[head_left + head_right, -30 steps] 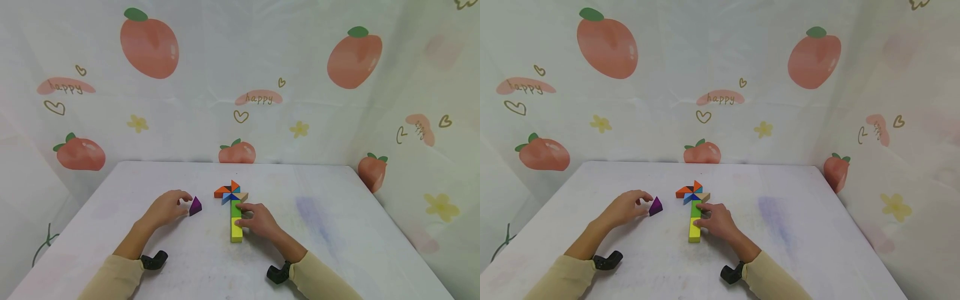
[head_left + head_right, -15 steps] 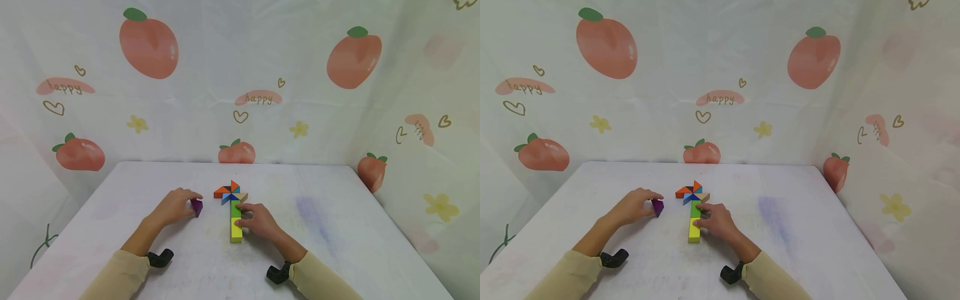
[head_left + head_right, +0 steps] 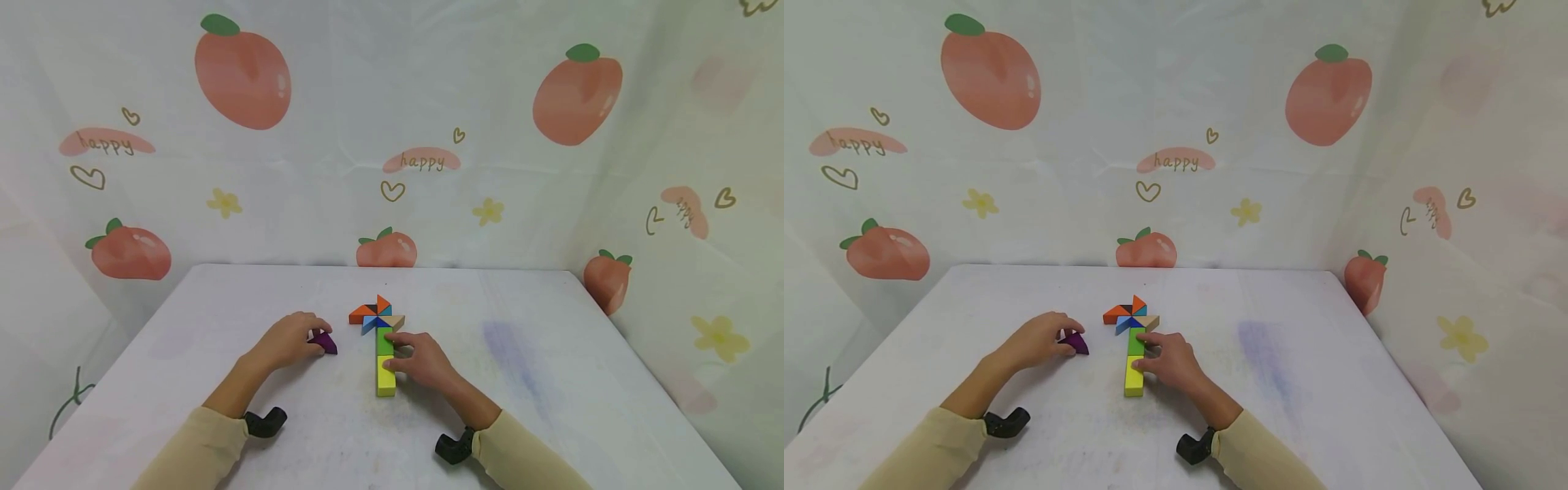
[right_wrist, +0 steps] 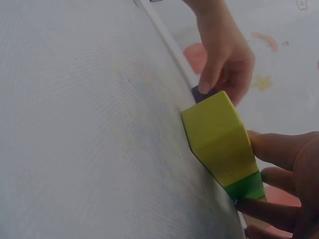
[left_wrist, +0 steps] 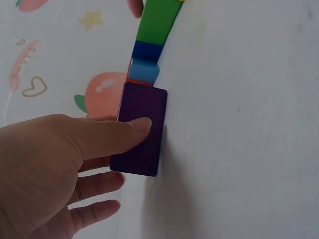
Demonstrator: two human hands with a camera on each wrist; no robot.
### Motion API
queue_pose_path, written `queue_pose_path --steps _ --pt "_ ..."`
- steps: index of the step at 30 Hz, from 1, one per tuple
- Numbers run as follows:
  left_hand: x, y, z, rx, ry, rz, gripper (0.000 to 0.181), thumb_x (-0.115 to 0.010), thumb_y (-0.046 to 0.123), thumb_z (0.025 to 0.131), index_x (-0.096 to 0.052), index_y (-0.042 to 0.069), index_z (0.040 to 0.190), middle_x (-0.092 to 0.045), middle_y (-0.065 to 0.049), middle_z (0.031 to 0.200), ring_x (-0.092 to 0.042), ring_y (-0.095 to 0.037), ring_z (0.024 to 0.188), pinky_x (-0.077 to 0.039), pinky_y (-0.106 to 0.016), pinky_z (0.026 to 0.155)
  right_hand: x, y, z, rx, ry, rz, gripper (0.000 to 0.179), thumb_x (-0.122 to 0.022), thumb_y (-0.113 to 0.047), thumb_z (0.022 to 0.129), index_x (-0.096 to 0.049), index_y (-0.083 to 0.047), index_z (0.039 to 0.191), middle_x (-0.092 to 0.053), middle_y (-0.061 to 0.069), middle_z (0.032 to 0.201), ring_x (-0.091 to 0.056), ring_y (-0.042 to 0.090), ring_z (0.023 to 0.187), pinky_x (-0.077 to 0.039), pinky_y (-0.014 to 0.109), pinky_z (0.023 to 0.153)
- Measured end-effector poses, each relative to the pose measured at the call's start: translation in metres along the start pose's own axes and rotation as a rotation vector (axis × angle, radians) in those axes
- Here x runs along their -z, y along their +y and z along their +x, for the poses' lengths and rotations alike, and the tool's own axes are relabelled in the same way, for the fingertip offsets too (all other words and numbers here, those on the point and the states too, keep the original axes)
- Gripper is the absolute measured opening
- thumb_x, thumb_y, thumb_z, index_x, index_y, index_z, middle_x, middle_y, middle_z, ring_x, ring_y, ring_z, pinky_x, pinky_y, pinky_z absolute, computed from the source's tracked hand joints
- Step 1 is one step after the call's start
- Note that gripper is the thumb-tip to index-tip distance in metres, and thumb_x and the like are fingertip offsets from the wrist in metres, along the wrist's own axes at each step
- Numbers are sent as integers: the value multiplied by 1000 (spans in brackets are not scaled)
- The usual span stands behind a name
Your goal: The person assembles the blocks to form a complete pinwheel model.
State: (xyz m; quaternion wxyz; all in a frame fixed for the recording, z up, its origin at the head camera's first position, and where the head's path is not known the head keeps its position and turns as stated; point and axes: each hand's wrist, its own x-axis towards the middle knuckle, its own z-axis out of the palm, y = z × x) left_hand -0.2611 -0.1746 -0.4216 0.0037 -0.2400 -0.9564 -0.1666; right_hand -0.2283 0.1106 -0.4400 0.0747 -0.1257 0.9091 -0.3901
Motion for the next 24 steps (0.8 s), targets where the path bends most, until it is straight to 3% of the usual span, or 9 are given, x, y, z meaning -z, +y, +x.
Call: queue_pose_path --steps 10,19,24 --pt "5 25 5 51 9 6 34 -82 22 79 -72 13 110 -62 6 86 -58 -16 85 -53 -34 77 -1 -1 0 -18 0 -19 52 -78 -32 83 -63 -21 132 -65 0 119 -49 26 115 -45 49 95" --pt "-6 44 15 108 46 31 34 -82 28 78 -72 16 108 -60 6 80 -54 -14 77 -50 -29 68 0 -3 -1 -39 2 -25 52 -78 -33 83 -63 -22 132 -65 0 119 -49 26 116 -45 49 95" --pt "-14 55 22 177 60 24 36 -81 31 79 -71 15 110 -61 3 80 -54 -16 76 -51 -29 66 0 -3 0 -37 0 -23 53 -79 -33 82 -63 -22 131 -65 0 119 -49 27 117 -45 50 95"
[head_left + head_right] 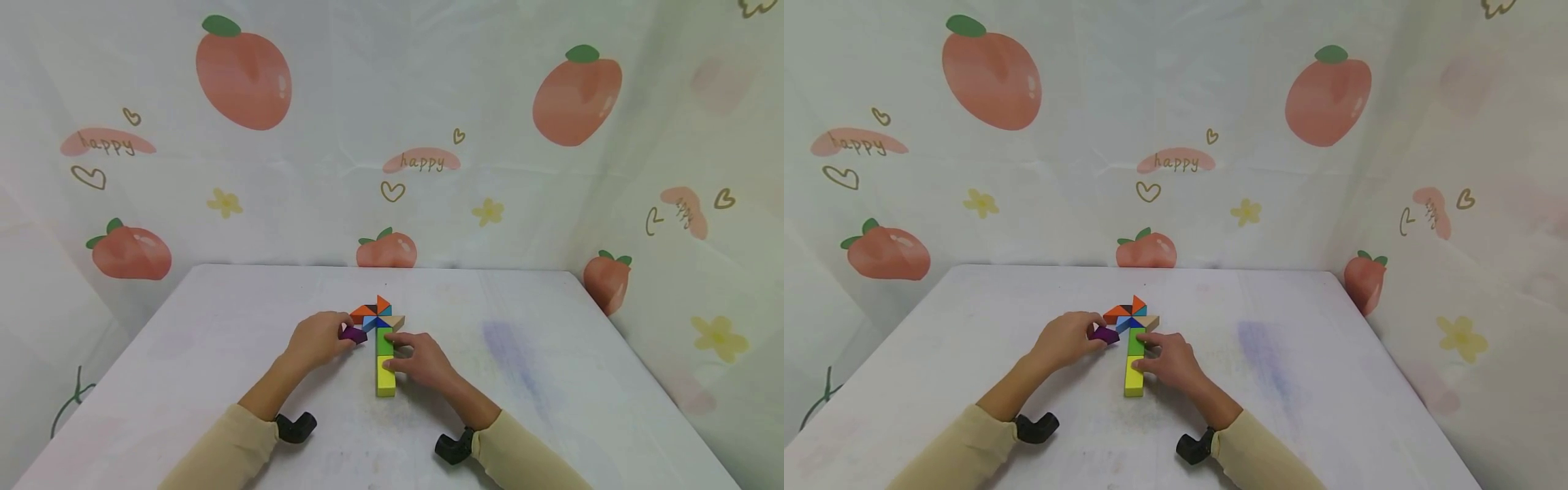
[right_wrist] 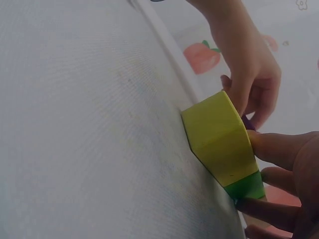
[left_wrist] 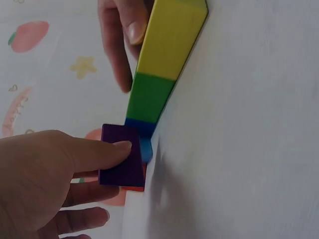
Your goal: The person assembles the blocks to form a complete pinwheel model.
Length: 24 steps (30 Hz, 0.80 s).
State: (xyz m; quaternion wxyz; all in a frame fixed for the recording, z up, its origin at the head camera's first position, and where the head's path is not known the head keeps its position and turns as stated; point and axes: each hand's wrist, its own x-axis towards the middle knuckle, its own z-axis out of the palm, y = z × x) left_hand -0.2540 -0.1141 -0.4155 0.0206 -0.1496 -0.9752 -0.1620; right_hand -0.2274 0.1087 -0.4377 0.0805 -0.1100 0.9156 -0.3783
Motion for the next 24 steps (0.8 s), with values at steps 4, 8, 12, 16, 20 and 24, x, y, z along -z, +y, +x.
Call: queue_pose_path --steps 4,8,12,16,20,24 --pt "-7 8 3 51 1 -24 36 -81 31 80 -70 15 110 -62 1 80 -55 -17 75 -52 -31 67 -1 1 1 1 4 -2 53 -79 -33 82 -64 -22 131 -66 0 118 -49 27 116 -45 49 94" --pt "-12 14 4 81 -4 -25 37 -81 32 79 -70 15 110 -61 2 78 -54 -17 74 -51 -31 66 0 1 1 5 6 1 53 -79 -33 82 -64 -22 131 -66 -1 118 -50 26 116 -45 48 93" --pt "-12 17 2 90 4 -12 37 -81 32 79 -70 15 110 -61 2 77 -54 -17 72 -50 -31 64 0 1 0 20 3 6 52 -79 -32 82 -64 -21 131 -66 -1 116 -50 26 115 -44 49 95" --pt "-12 18 -1 83 17 -35 37 -80 30 81 -67 17 113 -58 3 73 -52 -17 67 -47 -30 59 1 0 0 41 2 18 52 -79 -31 83 -64 -18 131 -67 0 115 -50 26 115 -42 51 98" --pt "-13 15 -4 83 19 -81 34 -79 28 82 -65 18 112 -55 4 70 -50 -16 64 -43 -29 56 1 0 -1 37 -1 19 52 -78 -31 83 -64 -18 131 -67 0 116 -50 27 116 -41 51 98" --pt "-14 13 -7 82 20 -138 30 -79 25 82 -65 18 108 -54 5 68 -50 -14 62 -43 -28 55 1 0 0 30 -1 18 52 -78 -33 83 -64 -19 131 -67 0 117 -49 27 117 -41 52 99"
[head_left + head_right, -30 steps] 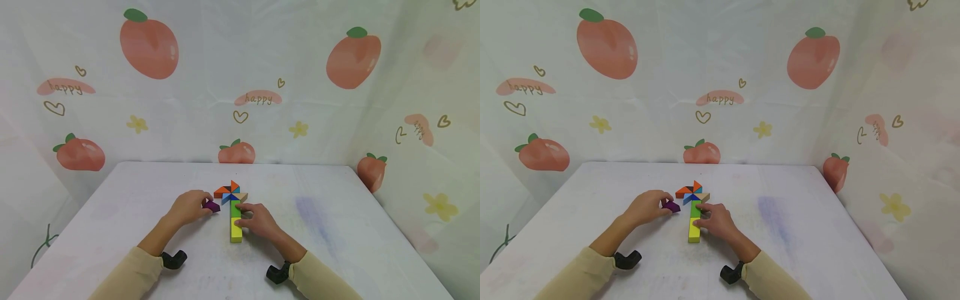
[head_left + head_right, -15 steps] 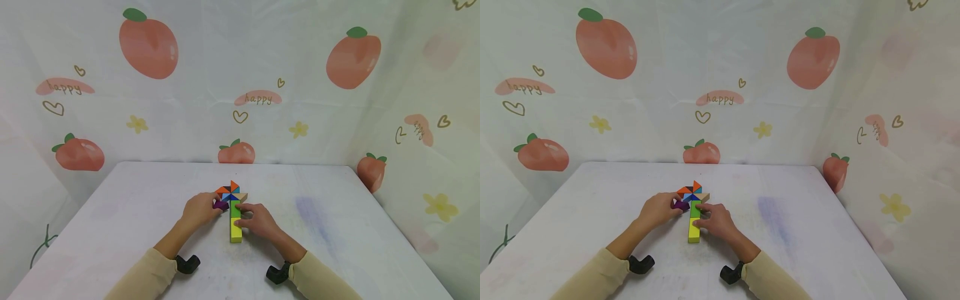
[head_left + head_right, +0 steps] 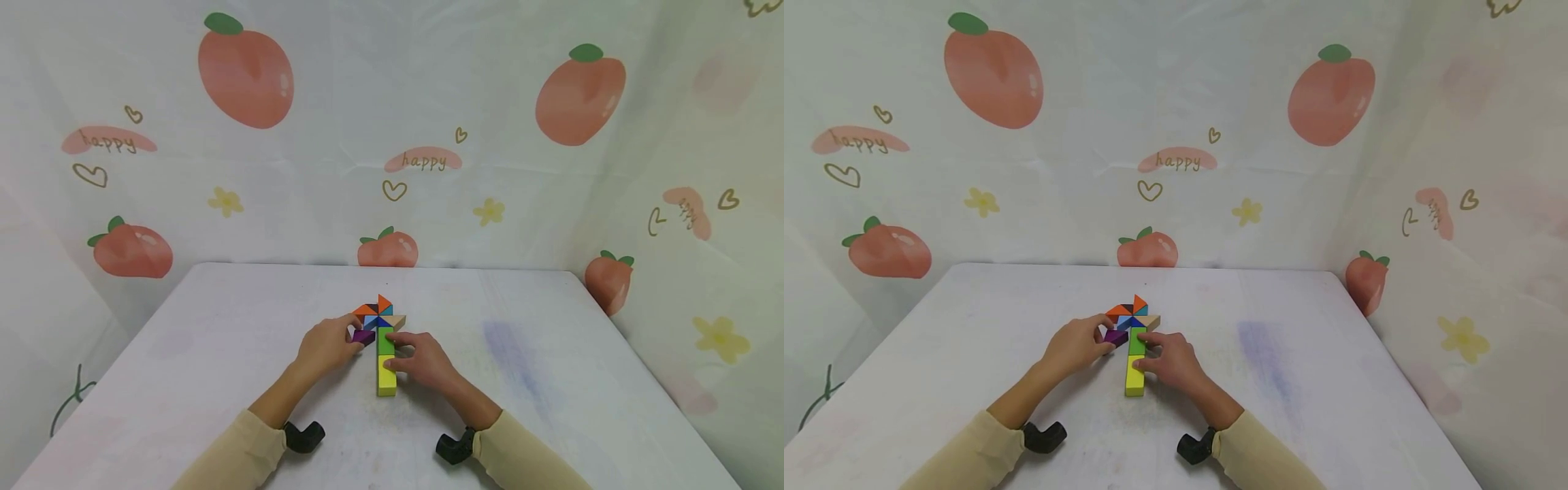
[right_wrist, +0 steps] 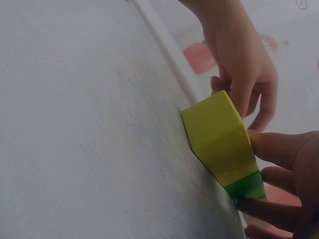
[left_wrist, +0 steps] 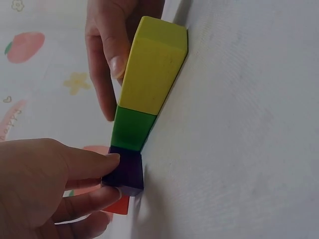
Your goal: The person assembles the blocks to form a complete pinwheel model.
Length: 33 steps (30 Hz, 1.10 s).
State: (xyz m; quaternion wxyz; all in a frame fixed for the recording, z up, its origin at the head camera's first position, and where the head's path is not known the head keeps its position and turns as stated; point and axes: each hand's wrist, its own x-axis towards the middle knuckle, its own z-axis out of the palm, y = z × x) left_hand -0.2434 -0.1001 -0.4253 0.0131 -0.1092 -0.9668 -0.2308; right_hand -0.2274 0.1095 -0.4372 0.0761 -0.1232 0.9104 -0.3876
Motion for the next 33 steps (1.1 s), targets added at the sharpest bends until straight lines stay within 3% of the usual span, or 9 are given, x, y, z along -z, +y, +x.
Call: queue_pose_path --steps 9,15,23,33 --pt "-1 1 -4 -49 -12 -75 31 -81 26 80 -67 17 107 -55 8 71 -51 -13 66 -45 -27 58 0 4 1 14 1 3 52 -78 -33 83 -64 -19 131 -67 0 116 -49 27 118 -39 55 101" --pt "-3 5 -3 -36 -34 -67 34 -81 26 80 -69 20 111 -58 8 78 -52 -15 73 -46 -29 62 0 4 2 26 2 7 52 -78 -33 83 -64 -18 131 -67 -1 115 -50 27 118 -38 54 101" --pt "-2 9 -5 -49 -27 -91 38 -81 26 81 -70 19 116 -66 6 93 -60 -18 90 -53 -41 81 0 3 1 18 2 7 52 -78 -34 83 -64 -19 131 -66 0 119 -50 27 117 -40 53 99" --pt "-3 9 -6 -49 -28 -130 40 -79 26 82 -69 18 120 -69 2 101 -62 -21 96 -53 -42 84 0 3 1 11 0 5 52 -78 -34 83 -64 -20 131 -66 1 120 -49 28 119 -40 52 99"
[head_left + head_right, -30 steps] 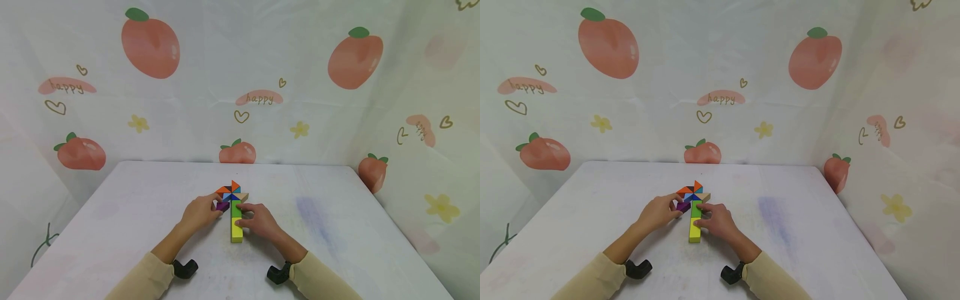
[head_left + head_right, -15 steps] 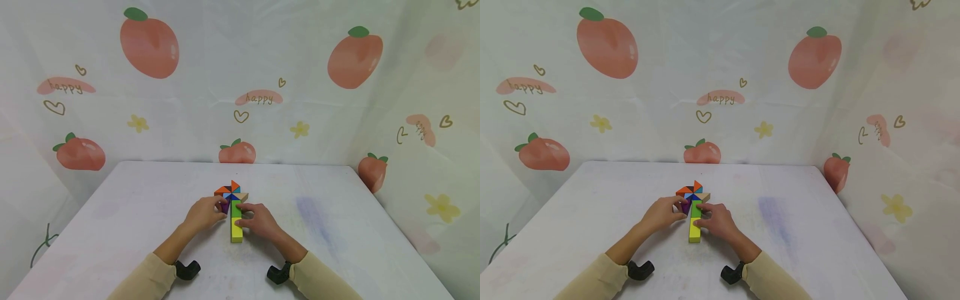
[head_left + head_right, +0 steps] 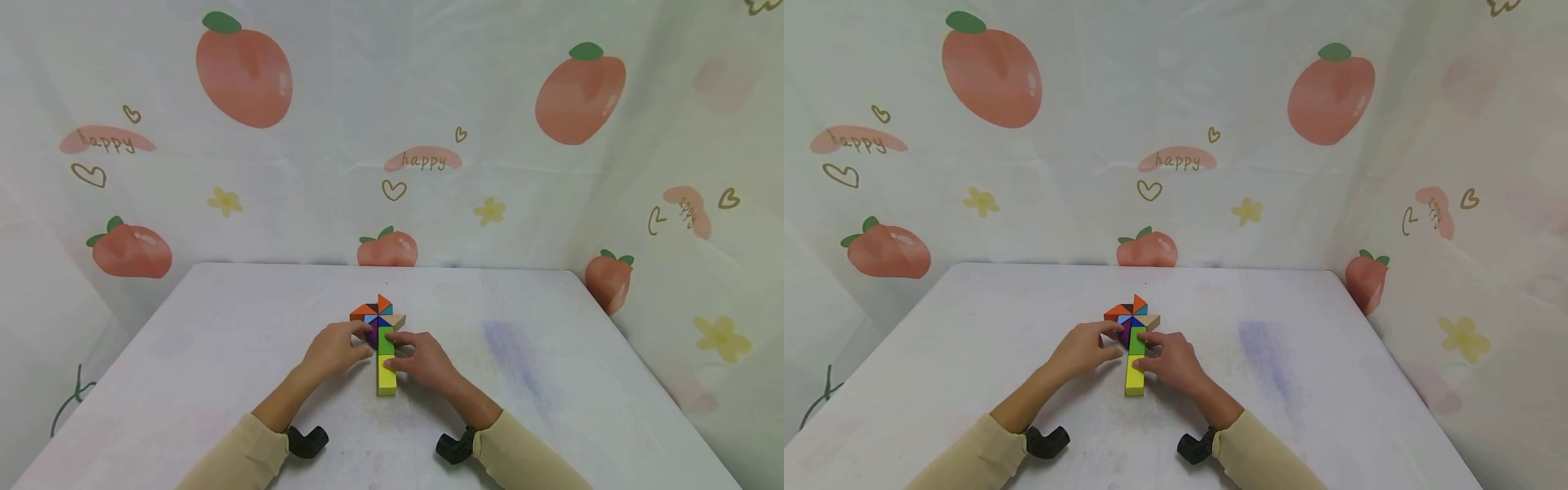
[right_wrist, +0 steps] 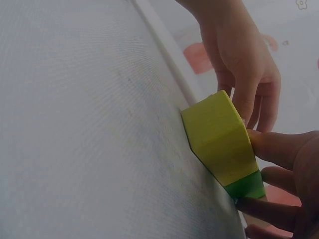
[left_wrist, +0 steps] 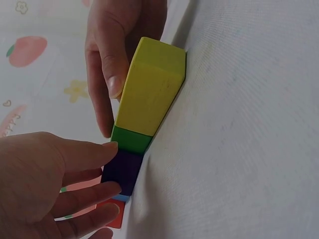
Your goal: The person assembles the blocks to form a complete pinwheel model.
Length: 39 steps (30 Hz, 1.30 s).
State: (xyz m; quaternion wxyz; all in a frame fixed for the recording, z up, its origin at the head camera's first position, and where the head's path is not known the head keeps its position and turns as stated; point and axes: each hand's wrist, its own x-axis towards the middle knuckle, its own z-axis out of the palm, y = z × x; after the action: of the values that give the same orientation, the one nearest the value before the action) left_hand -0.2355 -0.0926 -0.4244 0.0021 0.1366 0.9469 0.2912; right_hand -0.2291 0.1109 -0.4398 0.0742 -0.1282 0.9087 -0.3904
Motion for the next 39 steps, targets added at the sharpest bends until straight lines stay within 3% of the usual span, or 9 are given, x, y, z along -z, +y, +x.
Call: queue_pose_path --steps 19,23,32,39 --pt "-2 0 -3 4 3 -5 40 -78 26 83 -68 18 121 -69 0 106 -62 -19 90 -54 -40 80 -1 1 0 4 -6 2 52 -78 -34 83 -64 -20 131 -66 0 119 -49 28 119 -40 53 99" --pt "0 -2 -4 -4 10 -11 38 -77 26 84 -68 19 120 -69 1 105 -61 -16 83 -53 -35 74 1 1 0 18 -3 3 51 -78 -33 83 -64 -19 130 -67 0 115 -50 27 116 -40 53 98" --pt "9 -13 -6 -13 85 -37 34 -76 26 85 -70 18 118 -68 2 111 -59 -16 88 -52 -33 72 3 3 -2 -3 -14 -2 49 -76 -30 85 -63 -21 131 -67 -1 116 -49 26 116 -44 51 96" --pt "17 -28 -6 -92 169 -12 34 -76 23 85 -69 18 118 -66 0 118 -60 -20 99 -53 -40 82 7 0 -6 -24 -1 -17 45 -73 -27 87 -63 -22 131 -66 3 121 -51 30 120 -45 52 96"
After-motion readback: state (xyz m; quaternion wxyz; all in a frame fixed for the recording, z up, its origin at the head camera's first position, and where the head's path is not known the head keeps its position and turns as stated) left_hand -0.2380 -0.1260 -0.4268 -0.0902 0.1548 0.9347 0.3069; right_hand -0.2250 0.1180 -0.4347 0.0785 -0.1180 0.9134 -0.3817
